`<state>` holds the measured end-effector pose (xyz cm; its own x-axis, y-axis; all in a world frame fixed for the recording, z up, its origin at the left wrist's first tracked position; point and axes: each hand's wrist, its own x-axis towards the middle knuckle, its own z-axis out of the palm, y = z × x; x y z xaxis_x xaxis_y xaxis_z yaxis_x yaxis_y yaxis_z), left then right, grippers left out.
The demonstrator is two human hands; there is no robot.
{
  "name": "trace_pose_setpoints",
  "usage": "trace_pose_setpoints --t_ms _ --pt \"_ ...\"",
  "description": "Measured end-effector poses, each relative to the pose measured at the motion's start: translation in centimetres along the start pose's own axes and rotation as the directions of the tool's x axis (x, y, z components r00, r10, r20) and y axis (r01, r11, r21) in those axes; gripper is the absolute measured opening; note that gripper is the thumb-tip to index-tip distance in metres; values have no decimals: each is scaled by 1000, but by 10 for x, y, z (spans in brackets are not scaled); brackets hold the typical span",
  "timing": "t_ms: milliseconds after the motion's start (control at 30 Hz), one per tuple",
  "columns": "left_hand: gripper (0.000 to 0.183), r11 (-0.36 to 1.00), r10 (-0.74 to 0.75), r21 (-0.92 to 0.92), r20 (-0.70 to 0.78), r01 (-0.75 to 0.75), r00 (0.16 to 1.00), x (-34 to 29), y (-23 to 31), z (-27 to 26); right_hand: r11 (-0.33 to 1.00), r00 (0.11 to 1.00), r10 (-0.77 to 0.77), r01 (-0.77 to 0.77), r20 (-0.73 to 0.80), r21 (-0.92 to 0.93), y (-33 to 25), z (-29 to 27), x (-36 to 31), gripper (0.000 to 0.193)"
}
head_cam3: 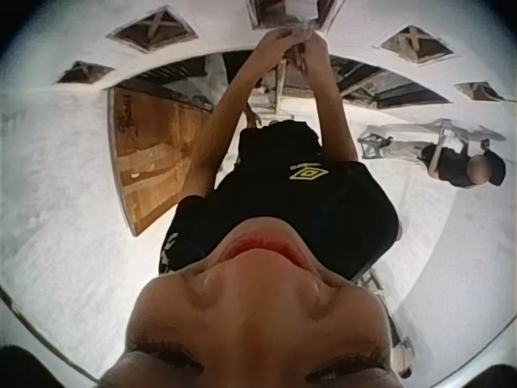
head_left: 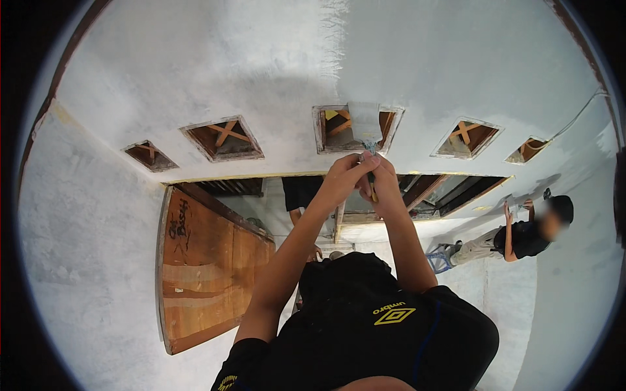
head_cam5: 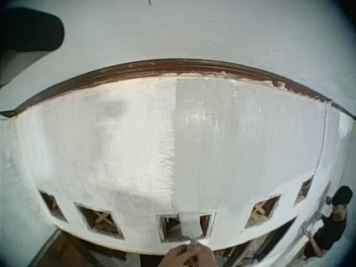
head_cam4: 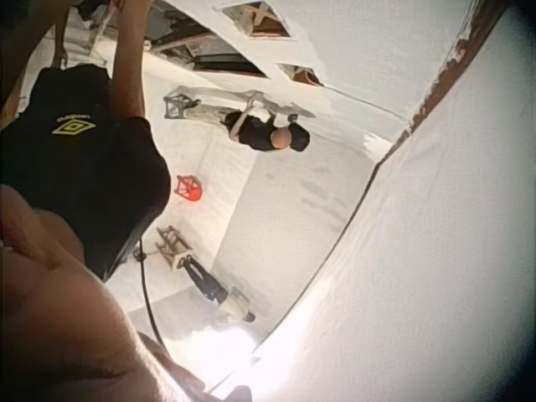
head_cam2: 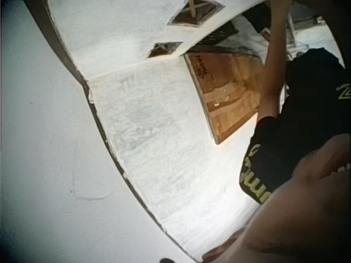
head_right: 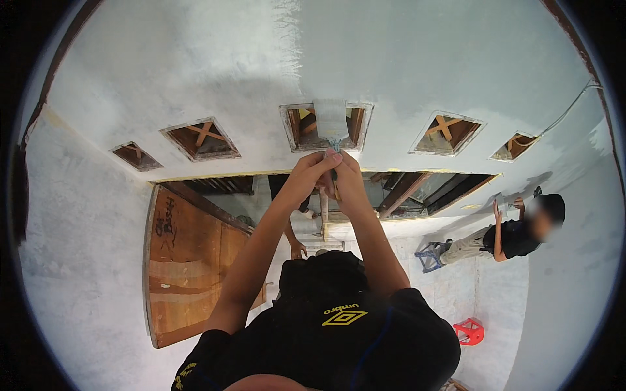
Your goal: Plastering a ceiling using a putty knife and a container of compound.
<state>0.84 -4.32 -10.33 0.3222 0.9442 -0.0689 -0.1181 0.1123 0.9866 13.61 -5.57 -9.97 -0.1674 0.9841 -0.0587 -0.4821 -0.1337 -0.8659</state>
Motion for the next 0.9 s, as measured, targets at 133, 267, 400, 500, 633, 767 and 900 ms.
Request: trace_pose_setpoints --t_ms 133,267,400,500,633,767,900 --pt "40 1000 -8 -21 8 8 1000 -10 6 5 994 994 105 -105 1 27 -6 -3 -9 27" --pt "38 999 29 -37 8 -29 1000 -10 8 6 997 996 76 -75 -46 22 -4 0 -9 26" --pt "39 989 118 -86 -10 -118 993 -8 23 12 998 998 -56 56 6 -1 -20 4 -1 26" --pt "42 967 191 -162 -44 -196 981 0 43 14 995 994 -95 94 53 16 -38 15 14 27" --pt "47 941 295 -146 -84 -304 952 7 82 17 976 972 -219 220 79 7 -64 37 27 26" --pt "52 907 409 -62 -108 -417 906 6 126 20 902 898 -431 431 87 16 -99 70 36 24" --pt "51 841 541 48 -62 -539 839 8 175 23 871 838 -489 483 241 89 -144 92 44 22"
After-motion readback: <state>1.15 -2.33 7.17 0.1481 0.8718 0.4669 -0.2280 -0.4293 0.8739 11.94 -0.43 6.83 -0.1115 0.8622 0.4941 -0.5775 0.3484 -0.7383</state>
